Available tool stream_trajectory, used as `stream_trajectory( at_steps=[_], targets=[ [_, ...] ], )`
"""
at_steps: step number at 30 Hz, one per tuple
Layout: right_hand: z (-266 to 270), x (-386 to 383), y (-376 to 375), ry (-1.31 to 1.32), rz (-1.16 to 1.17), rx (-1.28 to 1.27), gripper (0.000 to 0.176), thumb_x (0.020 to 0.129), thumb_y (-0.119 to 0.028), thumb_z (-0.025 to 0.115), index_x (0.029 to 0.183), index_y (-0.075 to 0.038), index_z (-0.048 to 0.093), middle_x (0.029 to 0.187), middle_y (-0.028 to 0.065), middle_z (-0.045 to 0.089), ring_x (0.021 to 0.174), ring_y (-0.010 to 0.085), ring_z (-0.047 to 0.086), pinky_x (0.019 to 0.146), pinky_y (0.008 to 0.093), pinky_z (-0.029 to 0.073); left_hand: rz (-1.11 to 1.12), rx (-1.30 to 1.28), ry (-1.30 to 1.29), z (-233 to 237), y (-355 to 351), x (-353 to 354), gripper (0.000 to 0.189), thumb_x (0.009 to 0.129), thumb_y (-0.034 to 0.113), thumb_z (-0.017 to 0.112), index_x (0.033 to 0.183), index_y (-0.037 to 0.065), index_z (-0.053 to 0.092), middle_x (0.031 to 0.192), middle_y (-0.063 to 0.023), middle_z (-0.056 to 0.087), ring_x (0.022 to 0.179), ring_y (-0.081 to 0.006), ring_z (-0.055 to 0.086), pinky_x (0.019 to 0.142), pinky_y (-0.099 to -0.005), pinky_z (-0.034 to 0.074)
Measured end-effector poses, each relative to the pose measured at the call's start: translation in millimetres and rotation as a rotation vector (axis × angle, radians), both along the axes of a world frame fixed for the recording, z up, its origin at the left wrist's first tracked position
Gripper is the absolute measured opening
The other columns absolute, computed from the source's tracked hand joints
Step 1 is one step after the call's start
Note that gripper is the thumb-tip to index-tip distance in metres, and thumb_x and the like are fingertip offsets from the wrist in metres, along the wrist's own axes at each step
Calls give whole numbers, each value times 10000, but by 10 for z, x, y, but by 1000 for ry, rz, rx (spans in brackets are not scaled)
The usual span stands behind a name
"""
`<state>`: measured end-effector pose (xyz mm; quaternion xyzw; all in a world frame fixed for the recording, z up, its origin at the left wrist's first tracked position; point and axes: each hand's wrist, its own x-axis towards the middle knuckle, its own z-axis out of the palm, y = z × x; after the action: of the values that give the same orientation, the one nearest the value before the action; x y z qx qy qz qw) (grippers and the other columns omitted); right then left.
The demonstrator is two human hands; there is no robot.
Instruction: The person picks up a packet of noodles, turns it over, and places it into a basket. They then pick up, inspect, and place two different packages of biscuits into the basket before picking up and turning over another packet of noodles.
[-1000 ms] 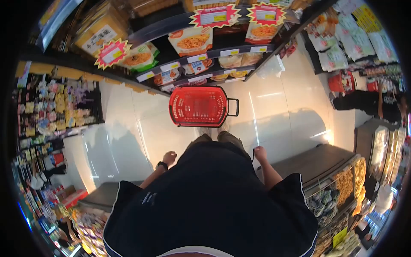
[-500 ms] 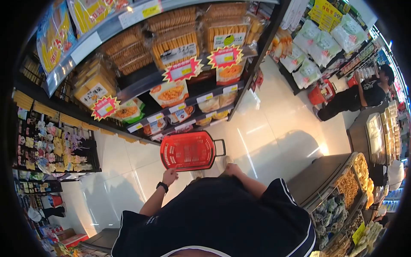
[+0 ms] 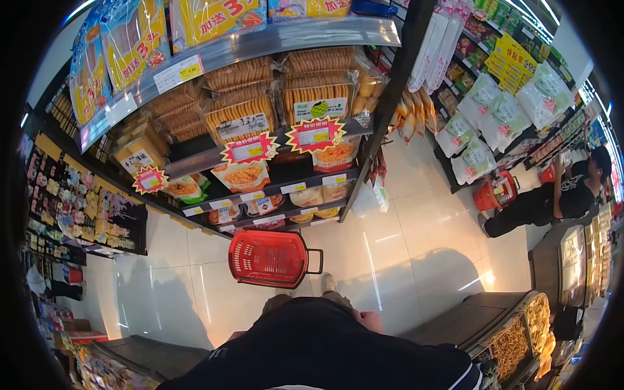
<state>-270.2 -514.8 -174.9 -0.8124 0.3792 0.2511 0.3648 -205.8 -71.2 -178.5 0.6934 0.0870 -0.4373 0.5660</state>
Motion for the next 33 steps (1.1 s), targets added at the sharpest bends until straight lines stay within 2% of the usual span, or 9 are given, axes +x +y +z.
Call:
stream_trajectory(
  at_steps=[7, 10, 13, 17, 19, 22, 25, 28, 33],
  targets=[
    [217, -17, 87, -12, -202, 43, 546, 879, -518, 554, 868, 7, 705, 701, 202, 661, 724, 258, 681, 721, 414, 494, 74, 2, 102, 989, -422, 257, 207, 831, 106, 627, 993, -12, 676, 827, -156, 687, 844, -106, 627, 741, -290, 505],
    [-364, -308, -37, -176, -209, 122, 518, 889, -486, 555, 864, 8, 707, 696, 204, 658, 701, 241, 671, 713, 413, 492, -322, 140, -123, 706, -393, 611, 187, 836, 86, 609, 971, -19, 686, 799, -127, 692, 807, -105, 632, 732, -284, 516],
    [-319, -2, -104, -161, -204, 192, 479, 897, -440, 561, 827, 10, 708, 669, 210, 644, 656, 262, 657, 701, 418, 490, -719, 150, -324, 420, -381, 1027, 170, 844, 88, 581, 906, -23, 695, 740, -120, 684, 715, -138, 649, 684, -298, 533],
    [-307, 674, -157, -322, 276, 60, 475, 891, -409, 575, 700, 19, 650, 602, 201, 602, 563, 318, 610, 600, 427, 475, -855, 161, -320, 125, -629, 1482, 186, 838, 122, 555, 850, -10, 686, 699, -145, 661, 626, -221, 655, 624, -362, 533],
    [-345, 1221, -273, -528, 420, -93, 491, 913, -381, 546, 648, 30, 593, 578, 206, 562, 526, 349, 576, 553, 445, 444, -1074, 281, -668, -160, -922, 1690, 227, 850, 189, 563, 849, -8, 676, 736, -177, 652, 679, -297, 657, 646, -417, 521],
    [227, 2291, -515, -944, 358, -154, 300, 888, -247, 586, 751, 20, 602, 666, 205, 587, 587, 341, 579, 555, 439, 438, -1147, 276, -984, -140, -1526, 1881, 261, 869, 250, 548, 890, 12, 653, 843, -181, 655, 798, -358, 632, 712, -461, 499],
    [1353, 3185, -677, -1456, 436, -440, 146, 795, -74, 606, 915, -1, 567, 849, 190, 549, 848, 393, 540, 754, 443, 452, -1096, 190, -1053, 20, -2085, 2080, 284, 890, 279, 550, 993, 27, 631, 932, -183, 652, 877, -361, 615, 781, -462, 485],
    [2513, 3552, -603, -1588, 585, -602, 242, 784, -82, 635, 1004, -5, 569, 1010, 183, 548, 1000, 367, 517, 853, 424, 440, -816, -51, -1181, 286, -2344, 2232, 300, 896, 276, 576, 1064, 33, 631, 912, -185, 652, 837, -336, 630, 752, -431, 501],
    [2997, 4211, -799, -1427, 868, -894, 451, 767, -173, 679, 1177, -48, 539, 1165, 149, 521, 1116, 343, 476, 935, 451, 417, -520, -41, -1002, 315, -2326, 2251, 279, 891, 253, 590, 1060, 38, 642, 838, -144, 663, 773, -257, 650, 699, -360, 514]
  ],
)
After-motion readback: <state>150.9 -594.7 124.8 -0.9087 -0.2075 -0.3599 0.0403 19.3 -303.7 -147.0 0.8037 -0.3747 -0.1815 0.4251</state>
